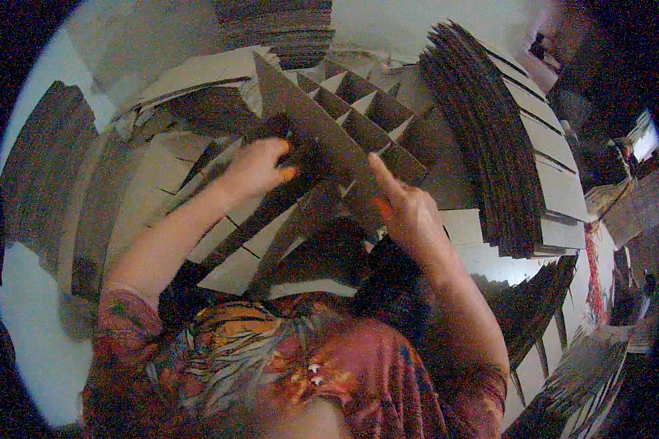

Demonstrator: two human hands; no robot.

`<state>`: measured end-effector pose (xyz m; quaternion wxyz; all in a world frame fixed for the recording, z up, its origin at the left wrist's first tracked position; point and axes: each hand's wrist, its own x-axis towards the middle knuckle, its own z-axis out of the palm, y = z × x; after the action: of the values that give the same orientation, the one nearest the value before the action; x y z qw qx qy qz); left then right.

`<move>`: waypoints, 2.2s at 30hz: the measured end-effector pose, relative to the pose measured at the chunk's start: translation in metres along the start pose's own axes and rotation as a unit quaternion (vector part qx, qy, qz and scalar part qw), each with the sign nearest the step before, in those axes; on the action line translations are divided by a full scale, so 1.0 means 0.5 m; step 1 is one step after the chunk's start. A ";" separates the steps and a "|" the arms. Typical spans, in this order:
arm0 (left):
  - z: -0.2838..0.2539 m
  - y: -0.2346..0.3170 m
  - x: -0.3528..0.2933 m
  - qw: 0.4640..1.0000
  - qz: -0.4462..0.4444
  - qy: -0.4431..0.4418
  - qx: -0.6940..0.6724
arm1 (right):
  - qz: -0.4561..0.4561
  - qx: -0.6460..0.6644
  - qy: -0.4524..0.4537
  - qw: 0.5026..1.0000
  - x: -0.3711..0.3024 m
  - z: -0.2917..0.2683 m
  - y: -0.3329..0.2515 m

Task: The person sits on the floor and repeatedly folds pre-cut cardboard sheets into multi-compartment dividers, then stacks the finished pieces. The task involves handling flat cardboard, folding along scored lines, and stacking the resulting dividers.

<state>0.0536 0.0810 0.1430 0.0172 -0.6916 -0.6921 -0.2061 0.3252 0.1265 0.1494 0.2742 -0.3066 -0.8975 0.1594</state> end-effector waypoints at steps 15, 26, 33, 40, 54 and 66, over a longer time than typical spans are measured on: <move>0.033 -0.053 0.008 0.983 0.003 -0.104 -0.155 | 0.034 -0.042 -0.044 0.998 0.000 -0.056 -0.044; 0.052 -0.061 0.000 0.996 -0.008 -0.067 -0.049 | 0.006 -0.097 -0.107 0.990 0.007 -0.065 -0.018; 0.023 -0.032 0.000 0.973 -0.012 -0.079 -0.218 | -0.025 -0.138 -0.111 0.984 -0.008 0.046 0.053; -0.054 -0.251 0.065 0.974 -0.117 0.192 -0.020 | -0.038 -0.145 -0.033 0.988 0.022 0.052 0.107; -0.049 -0.409 0.233 0.947 -0.183 0.036 0.261 | -0.022 -0.134 -0.011 0.991 0.088 0.049 0.173; -0.134 -0.434 0.203 0.984 -0.121 0.124 -0.041 | -0.027 -0.139 0.138 0.980 0.092 0.021 0.096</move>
<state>-0.1776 0.1659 0.1789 0.0498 -0.5717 -0.7542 -0.3191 0.3110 0.1913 0.1374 0.3542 -0.3361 -0.8725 -0.0185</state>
